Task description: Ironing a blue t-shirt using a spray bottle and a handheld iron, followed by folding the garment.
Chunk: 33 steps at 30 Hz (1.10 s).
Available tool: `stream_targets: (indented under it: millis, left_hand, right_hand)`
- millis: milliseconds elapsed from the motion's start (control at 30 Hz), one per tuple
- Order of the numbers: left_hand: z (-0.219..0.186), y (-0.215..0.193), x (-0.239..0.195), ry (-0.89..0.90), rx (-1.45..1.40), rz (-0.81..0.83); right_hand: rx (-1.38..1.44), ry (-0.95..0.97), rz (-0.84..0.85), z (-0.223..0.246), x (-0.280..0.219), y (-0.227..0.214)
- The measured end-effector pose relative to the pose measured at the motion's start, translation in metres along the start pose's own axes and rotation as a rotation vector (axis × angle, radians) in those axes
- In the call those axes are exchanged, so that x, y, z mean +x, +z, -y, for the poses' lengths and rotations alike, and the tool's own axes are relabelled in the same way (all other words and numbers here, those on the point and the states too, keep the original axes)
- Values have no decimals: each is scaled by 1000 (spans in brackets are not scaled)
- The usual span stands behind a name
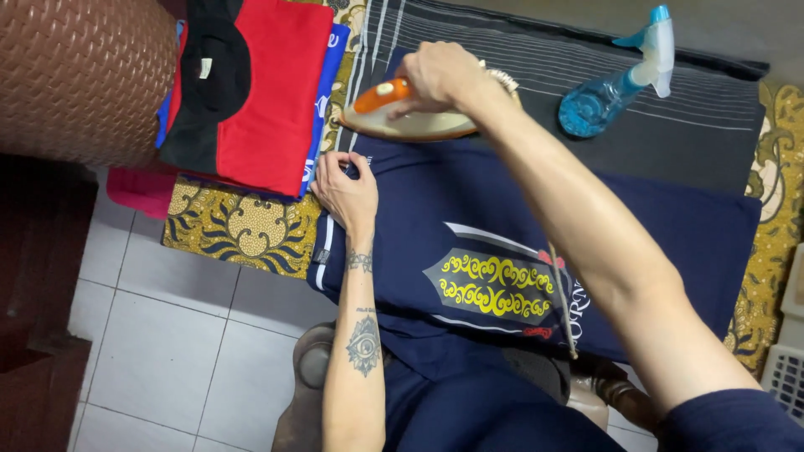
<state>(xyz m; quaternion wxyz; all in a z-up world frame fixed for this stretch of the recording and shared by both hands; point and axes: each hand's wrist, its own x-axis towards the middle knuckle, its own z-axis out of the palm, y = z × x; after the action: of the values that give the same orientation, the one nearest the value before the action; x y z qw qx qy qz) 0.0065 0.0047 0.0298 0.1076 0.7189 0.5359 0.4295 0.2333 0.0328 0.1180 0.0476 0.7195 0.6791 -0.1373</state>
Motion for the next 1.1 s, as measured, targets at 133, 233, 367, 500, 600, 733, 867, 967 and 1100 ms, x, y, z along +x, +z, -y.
stream_targets:
  millis: [133,233,367,500,600,733,867,967,1100]
  left_hand:
    - [1,2,0,-6,-10,-8]
    - [4,2,0,-22,8,-1]
    - [4,4,0,-25,13,13]
    - [3,2,-1,-30,9,10]
    - [0,1,1,-41,-15,2]
    - [3,3,1,-44,-9,18]
    - [2,2,-1,-36,-2,13]
    - [2,0,-1,-38,-4,13]
    - [2,2,0,-24,-1,-2]
  right_hand:
    - [15,23,-61,1,4,6]
    - [33,-32,102,0,-7,-8]
    - [-48,61,90,-26,-18,-8]
    - [-101,308,-193,-70,7,28]
    - [15,336,-166,-76,8,25]
    - [12,148,139,-53,-17,-11]
    - [-68,191,-121,-61,-7,21]
    - [-57,256,-219,-68,5,32]
    - [-19,44,-2,-45,-25,-3]
